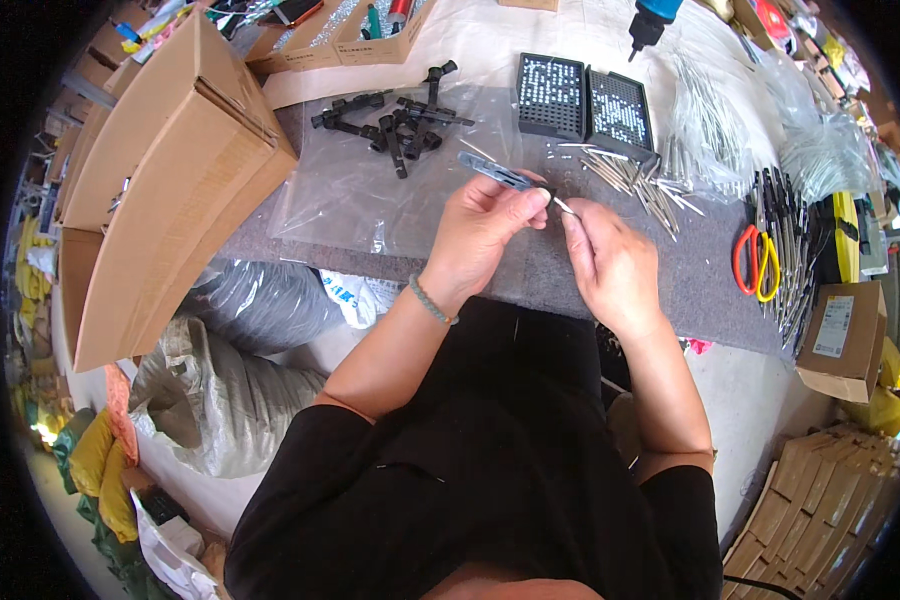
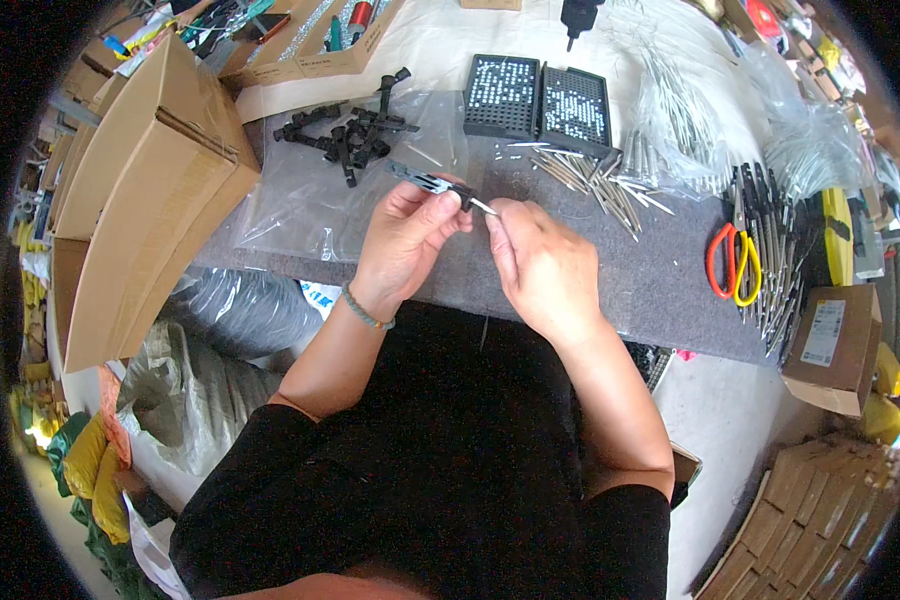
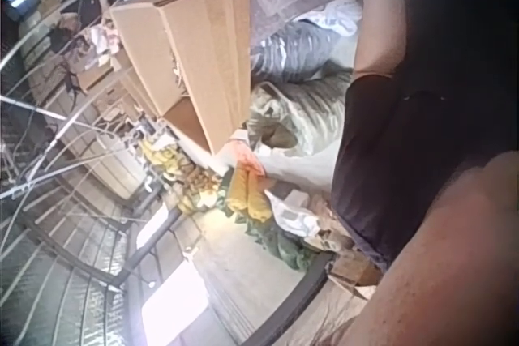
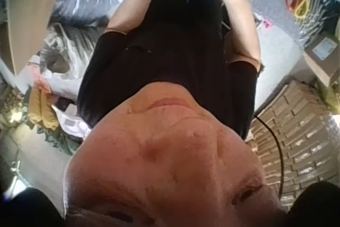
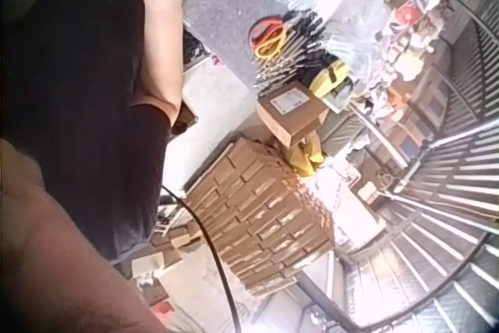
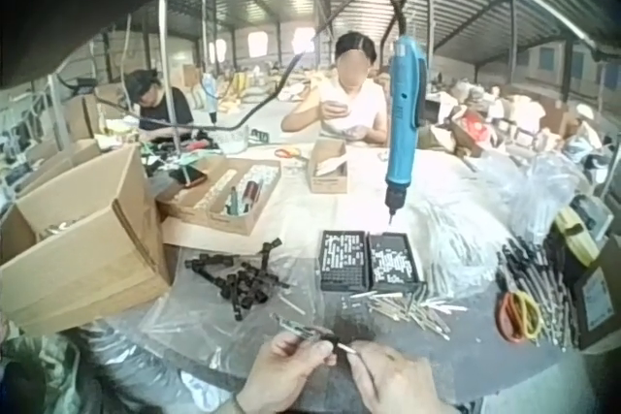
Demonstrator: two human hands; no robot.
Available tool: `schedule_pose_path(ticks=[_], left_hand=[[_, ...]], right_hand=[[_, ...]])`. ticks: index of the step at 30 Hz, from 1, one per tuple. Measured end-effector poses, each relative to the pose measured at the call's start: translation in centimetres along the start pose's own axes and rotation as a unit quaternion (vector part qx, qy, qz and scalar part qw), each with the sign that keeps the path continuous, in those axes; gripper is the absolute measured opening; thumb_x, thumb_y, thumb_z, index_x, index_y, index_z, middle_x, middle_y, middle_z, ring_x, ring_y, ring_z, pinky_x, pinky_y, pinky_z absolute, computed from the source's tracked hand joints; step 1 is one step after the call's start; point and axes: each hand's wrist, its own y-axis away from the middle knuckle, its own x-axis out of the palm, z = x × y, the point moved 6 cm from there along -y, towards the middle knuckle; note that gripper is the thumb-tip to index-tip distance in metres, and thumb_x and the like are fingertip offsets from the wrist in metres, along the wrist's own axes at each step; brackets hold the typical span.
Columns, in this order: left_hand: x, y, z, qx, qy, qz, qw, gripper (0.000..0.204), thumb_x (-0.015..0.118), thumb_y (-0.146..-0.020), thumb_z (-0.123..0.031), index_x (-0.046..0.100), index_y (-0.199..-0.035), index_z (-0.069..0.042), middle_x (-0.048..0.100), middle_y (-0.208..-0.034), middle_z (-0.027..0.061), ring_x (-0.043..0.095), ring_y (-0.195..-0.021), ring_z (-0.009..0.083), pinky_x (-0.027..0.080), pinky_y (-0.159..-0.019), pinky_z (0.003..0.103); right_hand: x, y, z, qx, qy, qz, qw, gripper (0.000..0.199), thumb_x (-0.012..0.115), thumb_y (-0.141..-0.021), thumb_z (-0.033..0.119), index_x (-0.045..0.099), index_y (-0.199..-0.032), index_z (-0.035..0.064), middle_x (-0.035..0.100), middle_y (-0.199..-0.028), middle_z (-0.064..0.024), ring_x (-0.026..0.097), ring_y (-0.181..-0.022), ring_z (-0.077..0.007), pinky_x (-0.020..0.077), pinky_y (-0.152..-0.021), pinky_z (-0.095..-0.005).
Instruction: Assembling small metal components with internal rods and plastic caps using an electric screwdriver.
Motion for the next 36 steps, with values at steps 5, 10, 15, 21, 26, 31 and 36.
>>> schedule_pose_path(ticks=[5, 10, 15, 21, 26, 31, 36], left_hand=[[0.1, -0.2, 0.1, -0.005, -0.06, 0.015, 0.998, 0.019, 0.067, -0.082, -0.006, 0.061, -0.1, -0.001, 0.065, -0.088, 0.0051, 0.061, -0.077, 0.0115, 0.049, -0.07, 0.024], [0.1, -0.7, 1.0, -0.005, -0.161, 0.024, 0.987, 0.019, 0.065, -0.083, -0.006, 0.06, -0.1, 0.0, 0.064, -0.089, 0.005, 0.059, -0.079, 0.0111, 0.048, -0.073, 0.025], [-0.9, -1.7, 2.2, -0.025, -0.193, 0.018, 0.981, 0.018, 0.064, -0.084, -0.008, 0.061, -0.101, -0.001, 0.065, -0.088, 0.0038, 0.059, -0.077, 0.0106, 0.048, -0.072, 0.025], [-1.7, -1.6, 2.6, -0.035, -0.213, 0.008, 0.976, 0.018, 0.063, -0.086, -0.01, 0.06, -0.101, -0.001, 0.065, -0.089, 0.0048, 0.059, -0.076, 0.0108, 0.049, -0.072, 0.025], [-1.7, -1.7, 2.6, -0.026, -0.148, -0.006, 0.989, 0.02, 0.066, -0.085, -0.013, 0.062, -0.101, -0.002, 0.064, -0.09, 0.0021, 0.059, -0.079, 0.0089, 0.049, -0.073, 0.023], [-1.2, -1.8, 2.3, -0.029, -0.159, 0.023, 0.987, 0.02, 0.059, -0.09, -0.017, 0.062, -0.103, -0.002, 0.064, -0.097, 0.0046, 0.059, -0.086, 0.0116, 0.049, -0.078, 0.026], [-0.5, -1.5, 2.3, -0.031, -0.094, 0.066, 0.993, 0.024, 0.052, -0.094, -0.018, 0.059, -0.106, 0.001, 0.061, -0.106, 0.0089, 0.059, -0.095, 0.0161, 0.049, -0.084, 0.029]], right_hand=[[0.6, -0.3, -0.4, -0.004, -0.018, 0.036, 0.999, 0.018, 0.054, -0.086, 0.017, 0.053, -0.102, 0.0071, 0.061, -0.082, -0.0115, 0.061, -0.072, -0.0328, 0.049, -0.062, -0.0405], [1.7, -0.7, -1.4, 0.078, -0.034, 0.097, 0.992, 0.047, 0.055, -0.076, 0.008, 0.039, -0.121, 0.0056, 0.062, -0.081, -0.0144, 0.061, -0.074, -0.0348, 0.0488, -0.067, -0.0437], [2.4, -0.5, -2.6, 0.066, -0.08, 0.089, 0.991, 0.058, 0.054, -0.073, 0.002, 0.031, -0.126, 0.0045, 0.064, -0.085, -0.015, 0.061, -0.081, -0.0359, 0.0489, -0.072, -0.0435], [2.9, 1.2, -5.3, 0.198, -0.227, 0.046, 0.952, 0.021, 0.065, -0.082, 0.018, 0.062, -0.099, 0.0064, 0.065, -0.094, -0.0139, 0.064, -0.083, -0.0301, 0.0504, -0.07, -0.0357], [2.7, 1.5, -4.1, 0.134, -0.191, -0.005, 0.972, 0.021, 0.063, -0.083, 0.017, 0.061, -0.101, 0.0077, 0.065, -0.092, -0.0136, 0.064, -0.081, -0.0303, 0.0505, -0.069, -0.0357], [2.6, 1.4, -3.7, 0.227, -0.215, 0.043, 0.949, 0.02, 0.062, -0.083, 0.015, 0.061, -0.102, 0.008, 0.065, -0.093, -0.0131, 0.064, -0.083, -0.0314, 0.0507, -0.07, -0.0364], [3.0, 1.3, -3.6, 0.147, -0.259, 0.003, 0.955, 0.021, 0.061, -0.085, 0.014, 0.06, -0.104, 0.007, 0.065, -0.092, -0.0143, 0.064, -0.082, -0.0315, 0.0506, -0.07, -0.0359]])
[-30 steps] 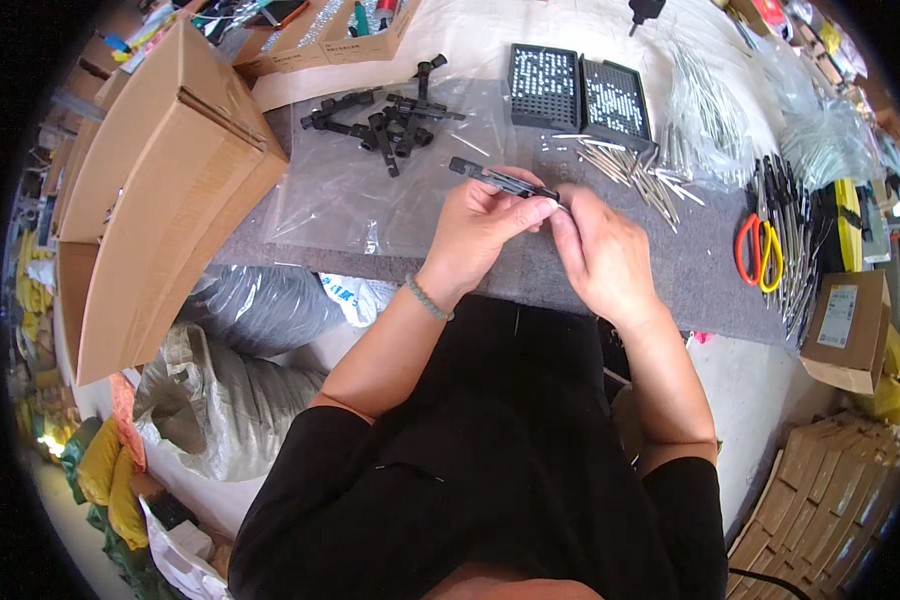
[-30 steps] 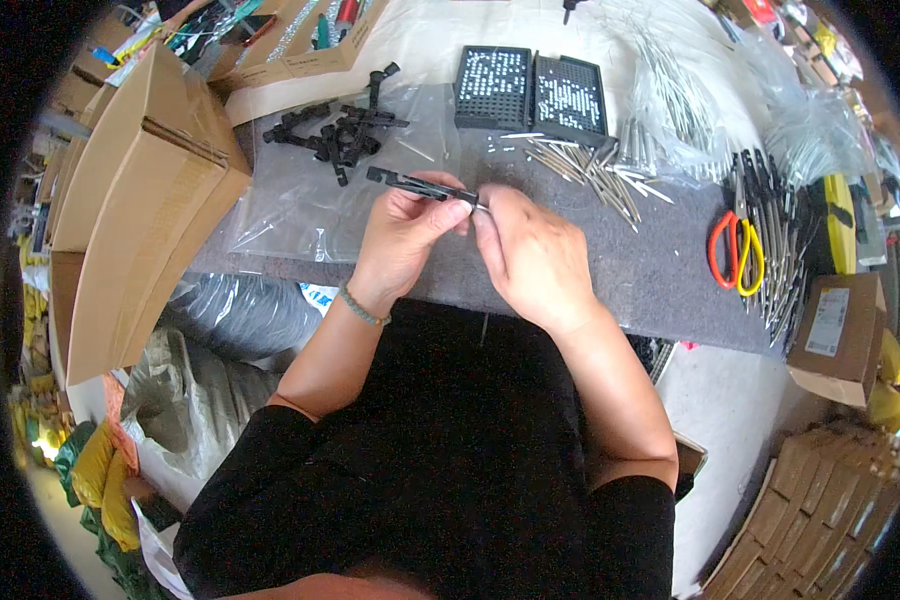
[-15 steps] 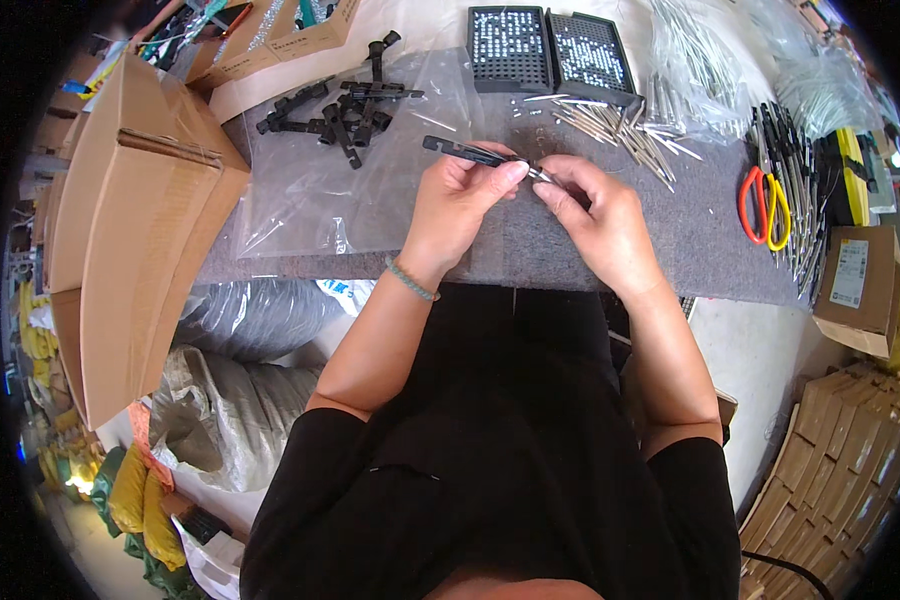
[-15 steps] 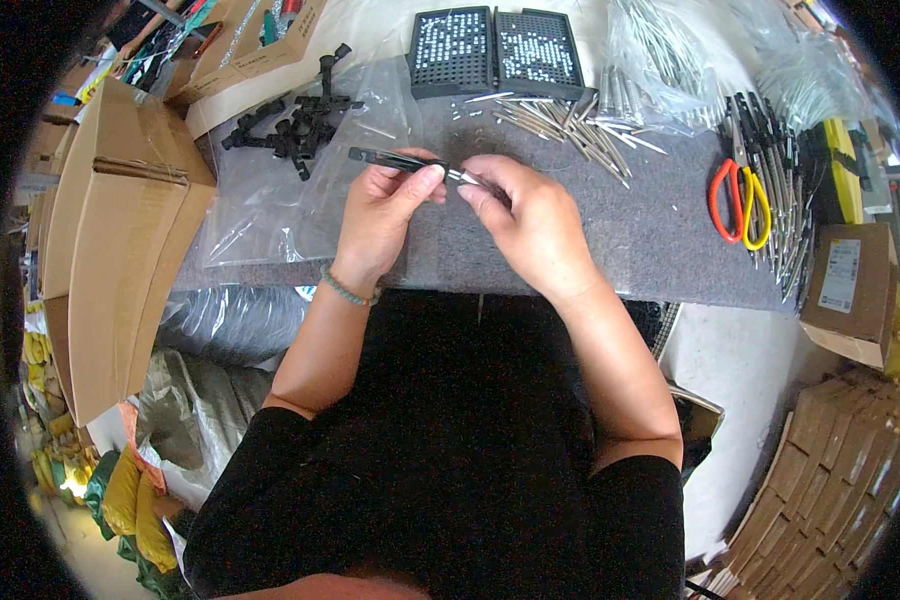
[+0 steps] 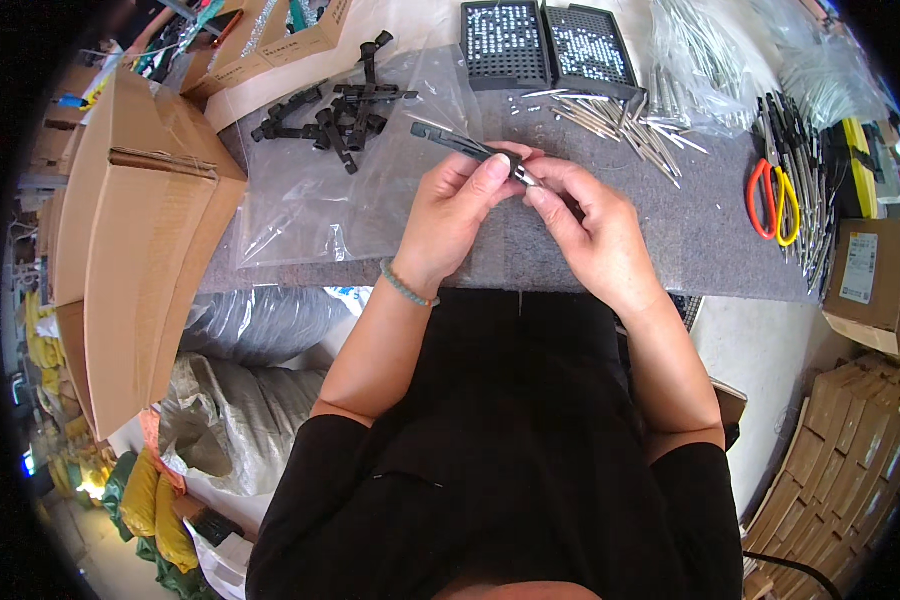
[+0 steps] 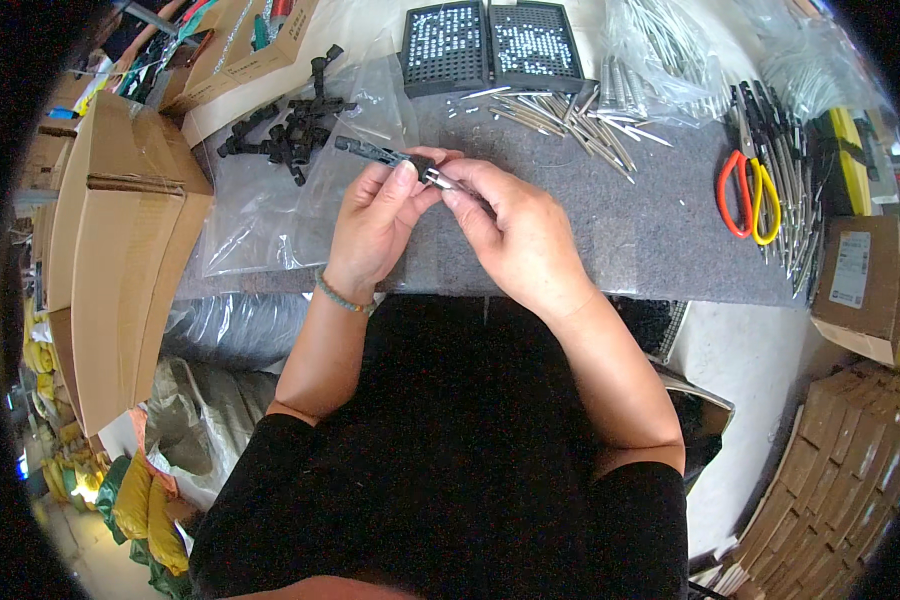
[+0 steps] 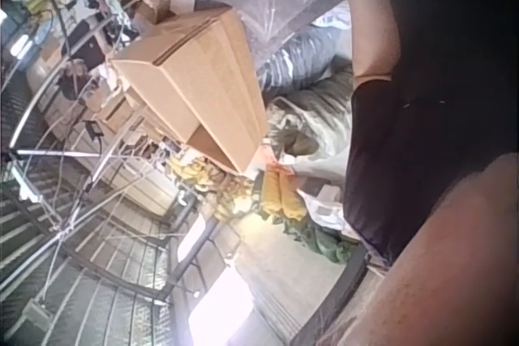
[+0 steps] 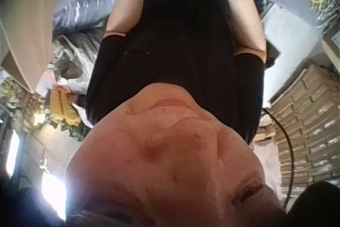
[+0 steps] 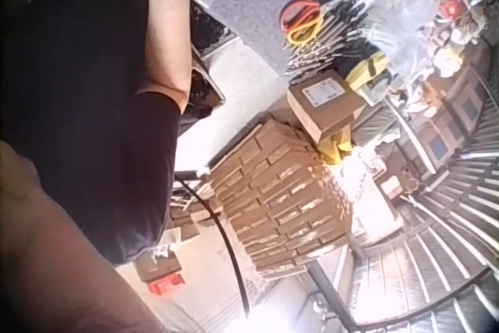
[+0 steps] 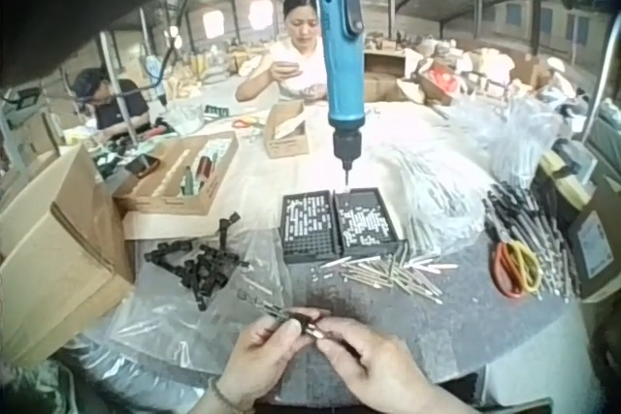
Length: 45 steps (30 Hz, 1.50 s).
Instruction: Assembling small metal components with internal rods and plastic caps using an electric screwdriver.
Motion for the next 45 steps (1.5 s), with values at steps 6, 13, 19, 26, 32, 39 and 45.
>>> schedule_pose_path(ticks=[6, 13, 19, 26, 32, 39, 45], left_hand=[[-0.2, -0.2, 0.3, -0.023, 0.032, -0.014, 0.999, 0.025, 0.051, -0.094, -0.017, 0.058, -0.107, 0.003, 0.06, -0.108, 0.0111, 0.059, -0.097, 0.0184, 0.051, -0.085, 0.032], [-0.1, -0.1, 0.5, -0.038, 0.011, -0.011, 0.999, 0.026, 0.048, -0.095, -0.017, 0.056, -0.109, 0.003, 0.059, -0.109, 0.0107, 0.059, -0.097, 0.0185, 0.051, -0.085, 0.033], [-0.5, -0.3, 0.6, -0.043, 0.029, -0.006, 0.999, 0.026, 0.046, -0.096, -0.017, 0.056, -0.109, 0.003, 0.058, -0.112, 0.011, 0.059, -0.098, 0.0179, 0.051, -0.085, 0.034], [-0.2, 0.1, 0.4, -0.041, 0.007, -0.003, 0.999, 0.027, 0.045, -0.096, -0.017, 0.055, -0.111, 0.003, 0.058, -0.113, 0.0121, 0.059, -0.097, 0.0178, 0.05, -0.083, 0.032], [0.5, -0.1, -0.5, -0.008, 0.036, 0.033, 0.999, 0.025, 0.045, -0.096, -0.015, 0.055, -0.112, 0.002, 0.058, -0.112, 0.0131, 0.058, -0.098, 0.0186, 0.05, -0.084, 0.032], [0.0, -0.1, -0.4, 0.007, -0.052, 0.012, 0.999, 0.024, 0.047, -0.095, -0.013, 0.057, -0.11, 0.003, 0.06, -0.112, 0.0126, 0.058, -0.098, 0.0167, 0.049, -0.086, 0.032], [-0.3, 0.2, -0.2, -0.014, -0.067, 0.011, 0.998, 0.024, 0.05, -0.094, -0.013, 0.058, -0.11, 0.003, 0.061, -0.112, 0.0112, 0.058, -0.097, 0.0148, 0.048, -0.085, 0.028]], right_hand=[[0.0, 0.1, 0.0, 0.033, -0.026, 0.0, 0.999, 0.019, 0.06, -0.086, 0.015, 0.06, -0.103, 0.0066, 0.065, -0.093, -0.0144, 0.064, -0.084, -0.0307, 0.0502, -0.072, -0.0343], [0.2, 0.0, -0.5, 0.068, -0.074, 0.001, 0.995, 0.021, 0.059, -0.087, 0.015, 0.059, -0.104, 0.0037, 0.064, -0.094, -0.0163, 0.064, -0.084, -0.0304, 0.05, -0.072, -0.0341], [0.1, -0.3, 0.5, 0.029, -0.023, -0.01, 0.999, 0.022, 0.058, -0.088, 0.016, 0.059, -0.105, 0.0027, 0.064, -0.094, -0.0169, 0.064, -0.085, -0.0316, 0.0499, -0.072, -0.0341], [0.3, -0.5, -0.2, 0.07, -0.102, 0.018, 0.992, 0.023, 0.054, -0.091, 0.016, 0.058, -0.108, 0.0014, 0.065, -0.089, -0.0139, 0.064, -0.079, -0.0217, 0.0492, -0.071, -0.0311], [1.1, -0.3, -0.7, 0.101, -0.183, 0.042, 0.977, 0.021, 0.055, -0.091, 0.012, 0.06, -0.108, -0.0002, 0.064, -0.083, -0.0067, 0.057, -0.075, -0.0117, 0.0469, -0.069, -0.0268], [1.5, -0.3, -1.6, 0.09, -0.159, -0.022, 0.983, 0.016, 0.058, -0.089, 0.011, 0.064, -0.1, 0.0004, 0.064, -0.08, -0.0069, 0.056, -0.072, -0.0096, 0.0465, -0.067, -0.0259], [1.2, -1.1, -1.1, 0.089, -0.153, 0.079, 0.981, 0.022, 0.056, -0.09, 0.018, 0.062, -0.099, -0.001, 0.062, -0.076, -0.0079, 0.058, -0.065, -0.0142, 0.0482, -0.06, -0.0286]])
